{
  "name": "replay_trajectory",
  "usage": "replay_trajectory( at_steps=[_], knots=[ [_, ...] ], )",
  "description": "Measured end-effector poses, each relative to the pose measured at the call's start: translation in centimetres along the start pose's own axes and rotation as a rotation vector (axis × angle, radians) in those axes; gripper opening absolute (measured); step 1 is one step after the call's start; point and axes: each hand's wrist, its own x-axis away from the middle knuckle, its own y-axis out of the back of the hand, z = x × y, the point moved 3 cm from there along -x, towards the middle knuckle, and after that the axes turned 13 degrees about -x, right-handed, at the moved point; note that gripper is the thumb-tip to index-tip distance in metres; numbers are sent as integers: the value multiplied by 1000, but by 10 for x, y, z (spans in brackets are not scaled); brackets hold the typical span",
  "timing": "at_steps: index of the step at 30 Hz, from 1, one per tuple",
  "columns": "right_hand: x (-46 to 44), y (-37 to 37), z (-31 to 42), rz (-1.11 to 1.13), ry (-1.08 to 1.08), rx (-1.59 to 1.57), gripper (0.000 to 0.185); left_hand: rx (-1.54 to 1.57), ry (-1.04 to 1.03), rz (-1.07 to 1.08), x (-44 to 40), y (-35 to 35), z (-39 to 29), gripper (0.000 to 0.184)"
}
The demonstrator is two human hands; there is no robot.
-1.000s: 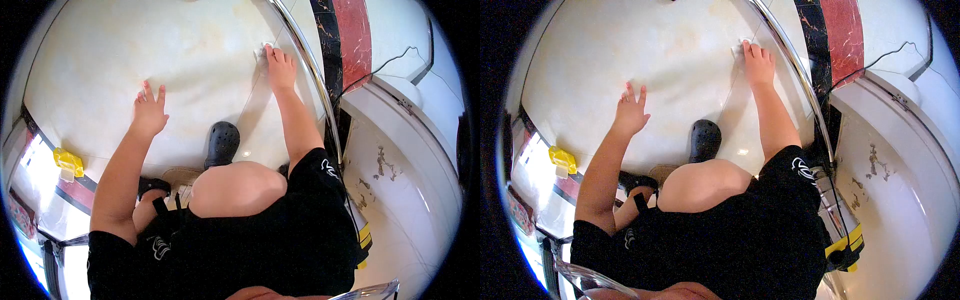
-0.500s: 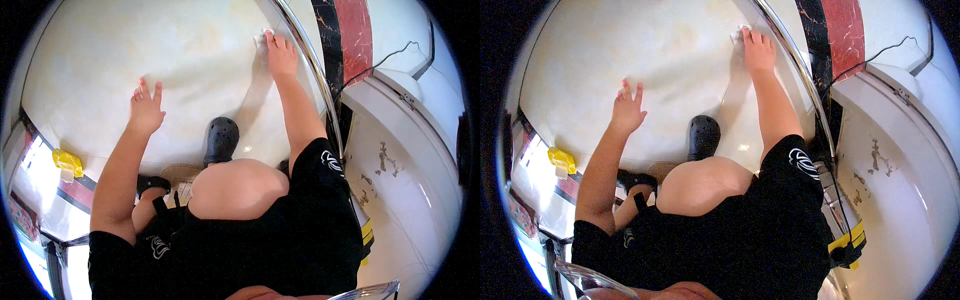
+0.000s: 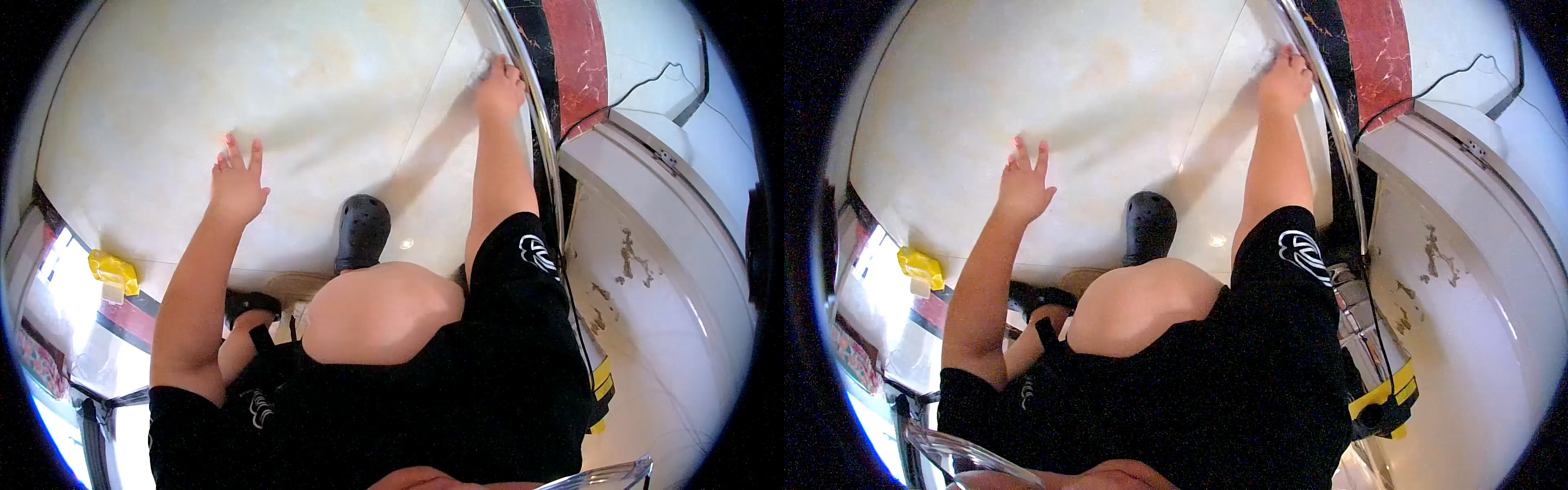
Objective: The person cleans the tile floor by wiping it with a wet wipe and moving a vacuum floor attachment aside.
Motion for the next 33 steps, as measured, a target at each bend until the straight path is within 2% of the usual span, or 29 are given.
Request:
replay_trajectory(
  at_steps=[1,3,4,6,7,8,9,10,11,12,14,15,17,18,20,21,22,25,27,29,32,33],
  knots=[
    [-1,-1,-4,-2,0,-2,46,-1,2,-1,0,2,0,85],
    [0,1,-13,36,-237,-49,44,-19,6,32,1,3,-1,85],
    [-3,1,-6,35,-235,-46,44,-15,5,32,0,-1,-2,85],
    [0,-5,13,-59,-467,-583,36,-36,24,-49,-3,-9,-4,90],
    [11,5,45,-76,4,-368,33,-38,15,-51,-3,-10,-4,90],
    [18,15,74,104,78,-368,31,-38,17,-66,-3,-9,-4,90],
    [35,-4,91,75,402,-180,34,-37,22,-80,-1,-7,-3,90],
    [55,1,108,169,524,-263,43,-40,21,-82,1,-4,-3,90],
    [72,-6,113,124,636,-237,48,-32,16,-34,2,0,-2,88],
    [78,4,111,256,522,-365,49,-23,12,13,2,3,-1,86],
    [72,6,94,371,340,-350,49,-21,12,15,1,3,0,86],
    [62,-5,73,354,274,-209,49,-17,9,20,1,2,1,86],
    [50,-36,4,69,102,-358,48,-33,15,25,0,2,0,86],
    [42,-50,-18,68,95,-357,48,-46,16,28,0,2,-1,86],
    [29,-59,-45,-203,237,-296,49,-55,15,27,0,3,-2,86],
    [26,-61,-43,-203,235,-290,49,-57,23,31,0,3,-2,86],
    [25,-66,-34,-211,267,-34,50,-55,21,30,-1,-1,-2,86],
    [49,-60,-21,-210,253,144,51,-49,4,-71,0,-5,-1,90],
    [57,-48,-22,10,214,-400,52,-22,1,-38,0,0,-1,91],
    [51,-77,-40,34,264,-575,53,-31,7,-38,-1,-1,-2,91],
    [42,-70,-34,68,209,-220,53,-53,5,-43,-2,-6,-1,91],
    [37,-58,-26,-40,256,-205,53,-56,6,-60,-2,-6,-1,91]
  ],
)
